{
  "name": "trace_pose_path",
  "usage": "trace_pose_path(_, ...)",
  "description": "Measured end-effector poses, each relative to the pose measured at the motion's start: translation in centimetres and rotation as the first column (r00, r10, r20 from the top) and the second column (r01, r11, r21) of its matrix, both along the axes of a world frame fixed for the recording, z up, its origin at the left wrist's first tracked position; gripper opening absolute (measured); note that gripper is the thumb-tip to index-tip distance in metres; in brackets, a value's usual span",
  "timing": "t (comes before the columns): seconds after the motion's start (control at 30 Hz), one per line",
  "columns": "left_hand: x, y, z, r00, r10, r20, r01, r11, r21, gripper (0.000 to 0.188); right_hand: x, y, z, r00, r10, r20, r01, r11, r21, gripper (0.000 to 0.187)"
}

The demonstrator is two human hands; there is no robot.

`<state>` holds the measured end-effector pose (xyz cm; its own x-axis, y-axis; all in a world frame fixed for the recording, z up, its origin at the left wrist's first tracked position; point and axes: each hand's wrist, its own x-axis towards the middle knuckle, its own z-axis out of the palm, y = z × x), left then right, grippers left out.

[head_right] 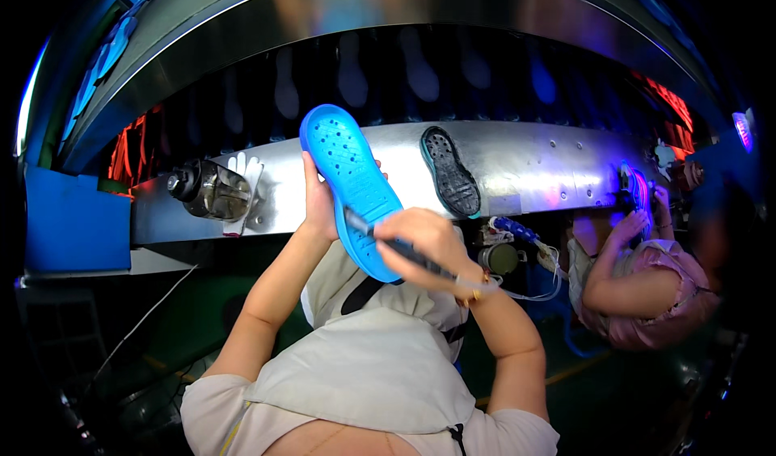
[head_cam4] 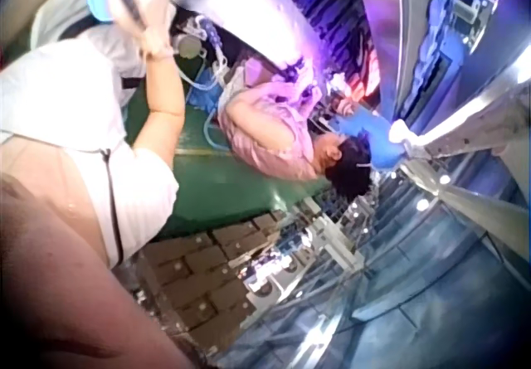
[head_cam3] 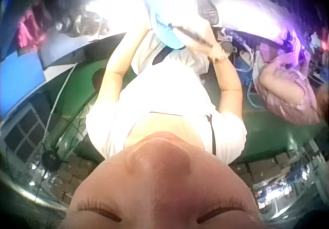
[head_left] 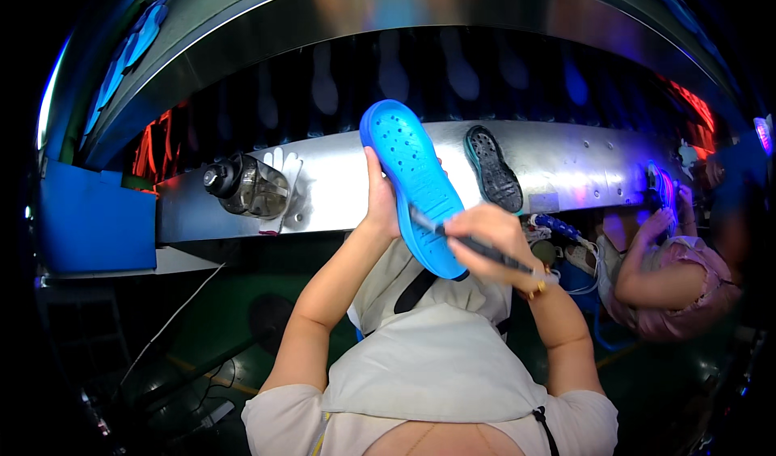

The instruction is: The person applies adhesive to blue shoe insoles using a brush, picking them up from a conveyor belt and placing them back after coating the underside.

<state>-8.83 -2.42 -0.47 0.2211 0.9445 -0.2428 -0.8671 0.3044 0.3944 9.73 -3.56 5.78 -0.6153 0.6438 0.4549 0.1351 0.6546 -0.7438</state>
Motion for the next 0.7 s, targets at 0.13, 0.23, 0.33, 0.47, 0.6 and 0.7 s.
trace_pose_path(0.13,-1.6,-0.7,0.6,0.999,0.022,0.045,-0.026,0.996,0.086,0.088,1.3,-0.5,2.1,0.958,0.282,0.045,-0.273,0.951,-0.143,0.019)
trace_pose_path(0.23,-0.3,-1.0,2.3,0.998,0.028,0.058,-0.03,0.999,0.033,0.087,1.2,1.0,3.1,0.988,0.109,-0.109,-0.139,0.936,-0.324,0.017)
trace_pose_path(0.33,0.5,-1.0,2.9,0.998,0.036,0.052,-0.04,0.997,0.071,0.087,-0.4,1.6,1.5,0.987,-0.011,-0.16,-0.039,0.952,-0.304,0.018)
trace_pose_path(0.47,-1.0,-0.5,3.6,0.993,0.108,0.049,-0.115,0.978,0.171,0.086,0.3,-0.1,2.6,0.939,0.328,-0.104,-0.343,0.915,-0.21,0.02)
trace_pose_path(0.6,-1.5,-0.5,4.8,0.974,0.219,-0.064,-0.205,0.963,0.175,0.09,1.5,1.5,1.4,0.994,-0.023,-0.109,0.004,0.985,-0.171,0.019)
trace_pose_path(0.7,-1.8,0.0,5.0,0.97,0.235,-0.058,-0.219,0.954,0.207,0.09,1.1,0.1,1.8,0.978,0.206,-0.031,-0.208,0.972,-0.107,0.02)
